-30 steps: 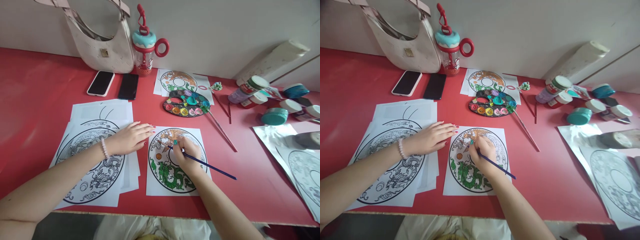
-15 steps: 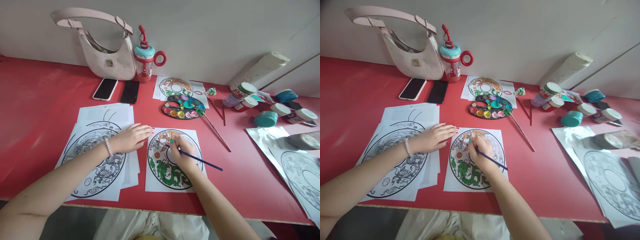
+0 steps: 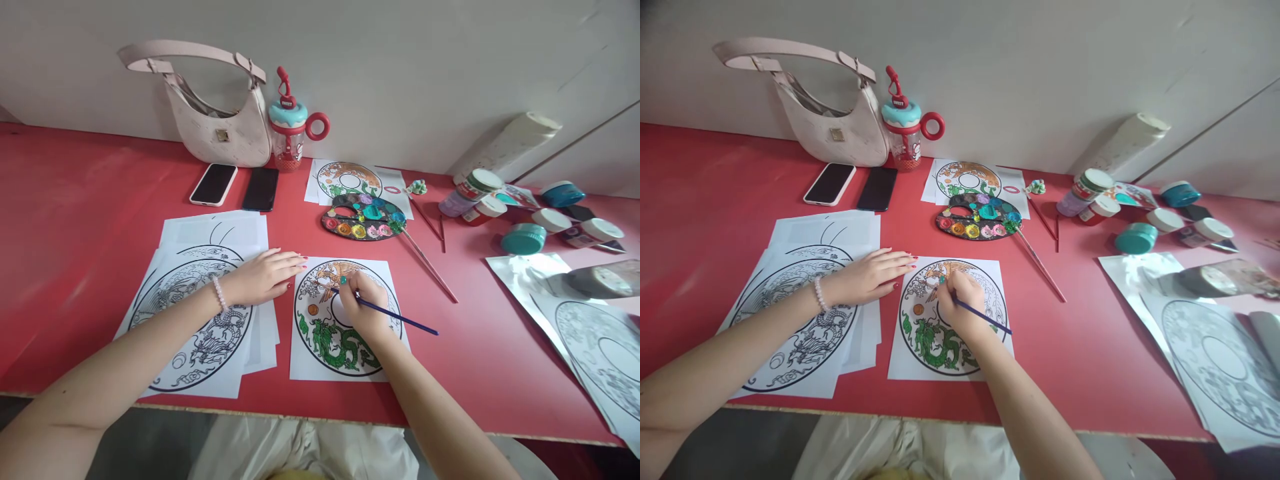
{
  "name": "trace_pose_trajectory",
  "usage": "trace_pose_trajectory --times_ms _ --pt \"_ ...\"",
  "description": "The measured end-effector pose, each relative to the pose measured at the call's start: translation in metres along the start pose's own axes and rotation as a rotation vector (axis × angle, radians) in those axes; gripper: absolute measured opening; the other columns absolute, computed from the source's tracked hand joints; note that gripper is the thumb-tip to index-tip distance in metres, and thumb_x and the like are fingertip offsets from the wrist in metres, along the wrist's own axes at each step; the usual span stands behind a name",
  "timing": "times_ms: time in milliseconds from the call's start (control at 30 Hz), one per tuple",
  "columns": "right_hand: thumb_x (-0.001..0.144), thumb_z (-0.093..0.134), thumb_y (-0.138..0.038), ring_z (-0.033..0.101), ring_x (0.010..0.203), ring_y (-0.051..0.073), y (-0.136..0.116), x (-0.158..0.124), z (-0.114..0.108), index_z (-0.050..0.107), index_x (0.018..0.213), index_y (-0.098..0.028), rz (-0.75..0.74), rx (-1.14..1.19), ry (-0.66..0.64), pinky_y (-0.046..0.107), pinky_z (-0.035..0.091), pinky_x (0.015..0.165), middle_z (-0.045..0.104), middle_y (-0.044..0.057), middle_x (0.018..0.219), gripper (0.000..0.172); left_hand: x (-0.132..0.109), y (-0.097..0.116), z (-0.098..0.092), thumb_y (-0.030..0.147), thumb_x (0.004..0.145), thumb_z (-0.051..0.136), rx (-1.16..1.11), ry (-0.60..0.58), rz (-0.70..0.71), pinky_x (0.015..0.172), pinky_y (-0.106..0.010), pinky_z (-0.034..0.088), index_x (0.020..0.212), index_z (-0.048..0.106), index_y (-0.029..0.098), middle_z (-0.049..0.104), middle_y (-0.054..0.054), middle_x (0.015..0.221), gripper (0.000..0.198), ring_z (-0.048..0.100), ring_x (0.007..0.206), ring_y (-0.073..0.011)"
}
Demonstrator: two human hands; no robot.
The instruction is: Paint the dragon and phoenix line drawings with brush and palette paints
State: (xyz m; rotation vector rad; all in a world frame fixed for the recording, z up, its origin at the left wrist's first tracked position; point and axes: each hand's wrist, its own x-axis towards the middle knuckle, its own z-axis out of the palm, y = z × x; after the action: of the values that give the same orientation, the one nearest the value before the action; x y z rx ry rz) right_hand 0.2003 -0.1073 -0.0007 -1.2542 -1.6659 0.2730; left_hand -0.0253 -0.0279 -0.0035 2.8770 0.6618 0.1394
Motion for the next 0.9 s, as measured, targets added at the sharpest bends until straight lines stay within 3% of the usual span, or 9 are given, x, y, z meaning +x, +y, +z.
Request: trace_pose_trajectory --times_ms 467,600,667,767,800,833,900 --pt "0.076 0.046 -0.005 0.024 0.047 0.009 -0.001 0.0 -0.001 0.019 0.062 -0.023 -0.026 0.011 -0.004 0.023 0.025 0.045 0.026 -0.007 0.053 0.036 0.0 0.002 0.001 0.021 0.092 0.041 0.002 -0.009 0.002 0.112 -0.043 0.026 0.138 0.039 0.019 0.04 -0.006 0.146 0.046 0.03 0.137 -0.0195" --pt "0.076 0.046 -0.004 0.024 0.047 0.009 -0.001 0.0 -0.001 0.019 0.062 -0.023 -0.023 0.018 -0.004 0.024 0.025 0.045 0.026 -0.007 0.053 0.036 0.0 -0.003 -0.003 0.022 0.093 0.039 -0.006 0.093 -0.024 0.111 -0.044 0.028 0.132 0.045 0.02 0.048 -0.004 0.139 0.04 0.038 0.132 -0.0186" --pt "0.076 0.047 -0.005 0.025 0.047 0.01 0.0 -0.001 -0.001 0.02 0.061 -0.023 -0.006 0.025 0.001 0.024 0.025 0.046 0.027 -0.006 0.053 0.036 -0.003 -0.018 -0.01 0.025 0.095 0.037 0.013 0.249 -0.15 0.111 -0.044 0.029 0.127 0.049 0.022 0.054 -0.004 0.133 0.035 0.044 0.127 -0.0181" --pt "0.078 0.048 -0.007 0.026 0.048 0.01 0.002 -0.002 -0.001 0.021 0.061 -0.023 -0.002 0.028 0.022 0.024 0.026 0.046 0.027 -0.006 0.053 0.035 -0.015 -0.057 -0.026 0.031 0.096 0.036 0.121 0.487 -0.564 0.113 -0.047 0.025 0.129 0.045 0.018 0.045 -0.009 0.14 0.036 0.034 0.133 -0.0235" --pt "0.078 0.048 -0.007 0.026 0.048 0.01 0.002 -0.001 -0.001 0.021 0.061 -0.023 -0.008 0.026 0.026 0.024 0.026 0.047 0.028 -0.006 0.053 0.035 -0.021 -0.071 -0.031 0.036 0.095 0.039 0.169 0.502 -0.725 0.113 -0.053 0.018 0.133 0.04 0.018 0.036 -0.01 0.146 0.042 0.024 0.137 -0.029" --pt "0.078 0.047 -0.007 0.027 0.049 0.01 0.002 -0.001 -0.002 0.021 0.061 -0.023 -0.017 0.024 0.029 0.024 0.026 0.047 0.028 -0.006 0.053 0.035 -0.026 -0.084 -0.035 0.039 0.095 0.039 0.171 0.495 -0.786 0.11 -0.064 0.011 0.137 0.033 0.013 0.032 -0.015 0.148 0.05 0.017 0.138 -0.0364" --pt "0.078 0.046 -0.006 0.028 0.049 0.01 0.002 -0.001 -0.002 0.021 0.062 -0.023 -0.035 0.019 0.031 0.024 0.027 0.047 0.03 -0.006 0.054 0.034 -0.036 -0.105 -0.04 0.045 0.096 0.039 0.139 0.432 -0.811 0.099 -0.077 0.011 0.137 0.03 0.006 0.046 -0.02 0.137 0.058 0.027 0.131 -0.043"
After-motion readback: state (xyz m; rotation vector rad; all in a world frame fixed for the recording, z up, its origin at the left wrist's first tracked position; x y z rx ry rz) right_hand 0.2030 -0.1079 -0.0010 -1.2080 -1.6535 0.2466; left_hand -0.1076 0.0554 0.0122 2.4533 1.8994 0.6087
